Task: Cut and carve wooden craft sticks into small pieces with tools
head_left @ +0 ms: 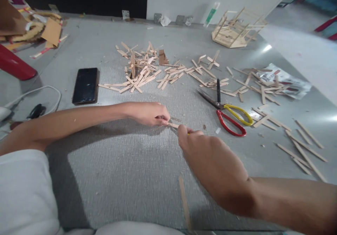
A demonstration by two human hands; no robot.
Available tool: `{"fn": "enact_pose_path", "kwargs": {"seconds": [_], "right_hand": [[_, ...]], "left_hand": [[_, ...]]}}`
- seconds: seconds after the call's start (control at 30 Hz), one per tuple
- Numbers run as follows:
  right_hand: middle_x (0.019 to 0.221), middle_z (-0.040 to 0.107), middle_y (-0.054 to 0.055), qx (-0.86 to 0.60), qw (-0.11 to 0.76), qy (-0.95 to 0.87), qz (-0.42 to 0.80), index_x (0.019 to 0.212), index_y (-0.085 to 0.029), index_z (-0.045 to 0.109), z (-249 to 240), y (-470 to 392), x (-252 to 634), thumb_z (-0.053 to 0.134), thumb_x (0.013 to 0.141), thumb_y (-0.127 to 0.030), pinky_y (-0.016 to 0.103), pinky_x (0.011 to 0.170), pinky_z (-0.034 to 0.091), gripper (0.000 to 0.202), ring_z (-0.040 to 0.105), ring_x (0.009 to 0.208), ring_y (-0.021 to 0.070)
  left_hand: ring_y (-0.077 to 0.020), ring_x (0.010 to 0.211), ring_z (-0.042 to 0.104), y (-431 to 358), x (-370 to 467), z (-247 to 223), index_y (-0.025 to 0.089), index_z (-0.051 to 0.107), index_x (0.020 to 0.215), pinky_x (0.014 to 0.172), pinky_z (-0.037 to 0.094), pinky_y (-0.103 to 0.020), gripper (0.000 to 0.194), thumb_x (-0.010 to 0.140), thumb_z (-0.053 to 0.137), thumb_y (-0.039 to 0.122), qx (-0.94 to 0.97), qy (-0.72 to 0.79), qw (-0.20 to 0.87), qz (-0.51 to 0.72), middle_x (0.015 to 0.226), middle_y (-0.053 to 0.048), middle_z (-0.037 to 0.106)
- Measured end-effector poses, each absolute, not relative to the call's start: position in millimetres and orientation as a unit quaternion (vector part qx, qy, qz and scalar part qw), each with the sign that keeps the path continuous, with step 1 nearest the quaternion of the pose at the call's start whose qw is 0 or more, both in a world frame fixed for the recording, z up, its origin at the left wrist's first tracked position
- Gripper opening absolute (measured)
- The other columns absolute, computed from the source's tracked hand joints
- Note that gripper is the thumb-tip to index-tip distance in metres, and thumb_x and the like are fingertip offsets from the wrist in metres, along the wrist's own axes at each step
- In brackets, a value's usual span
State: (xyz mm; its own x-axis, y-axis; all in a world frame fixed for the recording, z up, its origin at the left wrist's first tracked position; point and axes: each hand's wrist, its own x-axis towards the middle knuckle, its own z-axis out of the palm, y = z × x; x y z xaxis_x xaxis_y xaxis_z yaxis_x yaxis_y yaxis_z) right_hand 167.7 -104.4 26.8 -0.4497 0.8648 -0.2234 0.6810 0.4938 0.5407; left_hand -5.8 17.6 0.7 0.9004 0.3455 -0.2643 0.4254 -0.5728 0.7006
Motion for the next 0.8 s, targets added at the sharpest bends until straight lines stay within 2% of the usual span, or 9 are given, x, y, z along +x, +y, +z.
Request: {"fn": "enact_pose_path", "kwargs": {"seconds": [0.1, 0.23, 0.37, 0.47, 0.57, 0.7, 0.8], "right_hand": [[0.056, 0.056, 0.003, 0.466, 0.241, 0.832, 0.181, 0.087, -0.015, 0.062, 29, -104, 166, 0.047, 0.083, 0.007, 0.022, 0.042, 0.018, 0.027, 0.057, 0.045, 0.0132], [0.054, 0.054, 0.002, 0.502, 0.214, 0.798, 0.257, 0.091, -0.012, 0.063, 10, -119, 165, 0.046, 0.087, 0.002, 0.022, 0.041, 0.015, 0.023, 0.050, 0.038, 0.0116], [0.055, 0.053, 0.001, 0.513, 0.193, 0.782, 0.299, 0.091, -0.013, 0.062, -8, -127, 168, 0.045, 0.089, 0.001, 0.021, 0.043, 0.017, 0.023, 0.049, 0.039, 0.0122], [0.063, 0.059, 0.004, 0.525, 0.172, 0.802, 0.230, 0.096, -0.014, 0.062, -11, -116, 179, 0.043, 0.094, -0.003, 0.023, 0.044, 0.020, 0.022, 0.055, 0.046, 0.0138], [0.076, 0.064, 0.006, 0.559, 0.103, 0.817, 0.095, 0.101, -0.017, 0.061, -6, -98, 196, 0.042, 0.102, -0.024, 0.027, 0.045, 0.021, 0.020, 0.056, 0.051, 0.0154], [0.085, 0.064, 0.007, 0.570, -0.044, 0.820, -0.029, 0.094, -0.018, 0.056, 1, -87, 216, 0.032, 0.106, -0.035, 0.028, 0.050, 0.030, 0.032, 0.058, 0.061, 0.0170], [0.077, 0.065, 0.004, 0.552, -0.157, 0.814, -0.093, 0.094, -0.019, 0.054, 3, -93, 222, 0.036, 0.105, -0.041, 0.027, 0.052, 0.036, 0.031, 0.060, 0.060, 0.0163]], "left_hand": [[-0.0094, 0.053, 0.035, 18, -6, 0, 0.018, 0.040, 0.063, 0.056, 0.027, -0.026, 0.035, 0.096, 0.047, 0.022, 0.884, 0.216, 0.411, -0.049, 0.058, 0.004, 0.041], [-0.0092, 0.052, 0.035, 20, -7, -3, 0.018, 0.042, 0.063, 0.055, 0.026, -0.026, 0.033, 0.096, 0.048, 0.021, 0.883, 0.217, 0.413, -0.048, 0.057, 0.004, 0.040], [-0.0092, 0.051, 0.032, 20, -8, -3, 0.018, 0.037, 0.062, 0.054, 0.026, -0.026, 0.036, 0.096, 0.047, 0.022, 0.885, 0.220, 0.409, -0.043, 0.055, 0.005, 0.037], [-0.0100, 0.051, 0.038, 16, -8, 2, 0.018, 0.043, 0.064, 0.054, 0.027, -0.026, 0.034, 0.097, 0.045, 0.020, 0.890, 0.232, 0.389, -0.053, 0.057, 0.003, 0.045], [-0.0110, 0.052, 0.042, 7, -8, 7, 0.017, 0.048, 0.070, 0.053, 0.026, -0.026, 0.031, 0.100, 0.041, 0.020, 0.906, 0.285, 0.311, -0.024, 0.060, 0.001, 0.050], [-0.0120, 0.047, 0.040, -12, -8, 10, 0.018, 0.052, 0.077, 0.050, 0.025, -0.028, 0.030, 0.103, 0.038, 0.022, 0.924, 0.339, 0.163, 0.068, 0.055, 0.003, 0.047], [-0.0127, 0.054, 0.051, -28, -9, 11, 0.017, 0.056, 0.089, 0.051, 0.031, -0.027, 0.021, 0.102, 0.040, 0.017, 0.934, 0.323, 0.057, 0.142, 0.065, 0.001, 0.056]]}}
